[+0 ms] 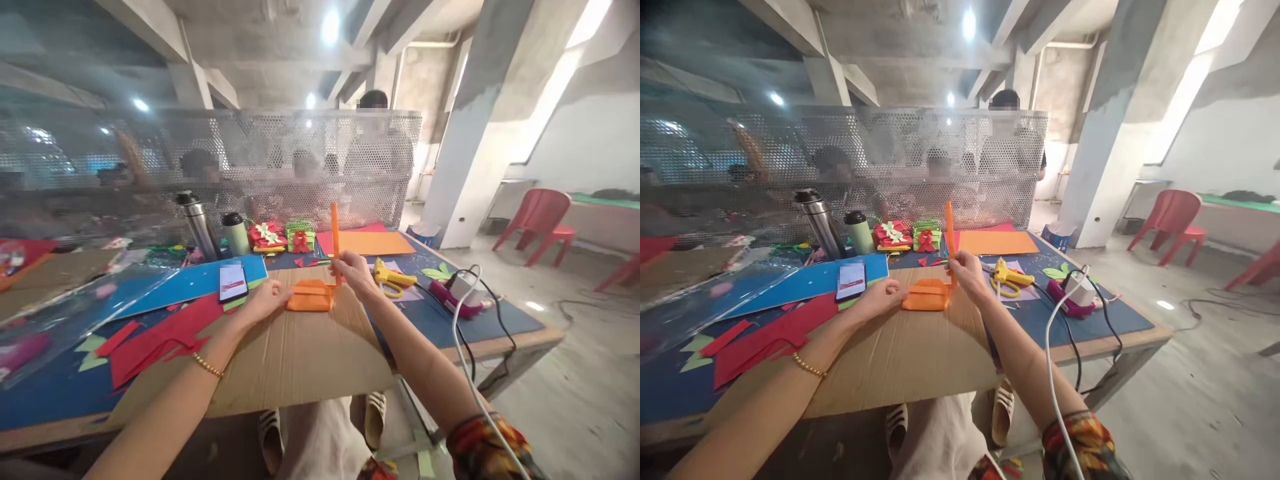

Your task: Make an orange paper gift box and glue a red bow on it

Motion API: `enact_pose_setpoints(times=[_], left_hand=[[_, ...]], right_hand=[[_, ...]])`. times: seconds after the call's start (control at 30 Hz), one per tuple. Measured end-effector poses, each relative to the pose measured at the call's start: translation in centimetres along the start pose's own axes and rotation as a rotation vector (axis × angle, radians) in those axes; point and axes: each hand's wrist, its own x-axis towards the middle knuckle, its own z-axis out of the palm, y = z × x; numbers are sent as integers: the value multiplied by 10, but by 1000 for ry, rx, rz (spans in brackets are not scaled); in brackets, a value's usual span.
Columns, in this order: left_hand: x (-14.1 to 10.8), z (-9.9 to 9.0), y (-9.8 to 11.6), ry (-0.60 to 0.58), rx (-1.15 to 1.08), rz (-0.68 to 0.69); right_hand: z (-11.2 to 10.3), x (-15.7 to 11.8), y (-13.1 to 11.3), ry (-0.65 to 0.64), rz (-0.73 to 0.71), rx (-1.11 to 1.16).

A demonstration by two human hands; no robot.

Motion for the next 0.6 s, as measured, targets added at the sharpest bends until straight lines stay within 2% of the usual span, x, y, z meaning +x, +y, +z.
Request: enact_pose_setpoints(times=[0.13,0.27,0.6], left_hand=[[-1,2,6,-45,-137,-21],[1,3,9,-77,-173,-37],[-3,-2,35,-164,-372,-16]], right_hand=[[-1,12,20,7,113,-95],[0,13,31,-26,186,-145],[-1,9,22,-55,157,-76]])
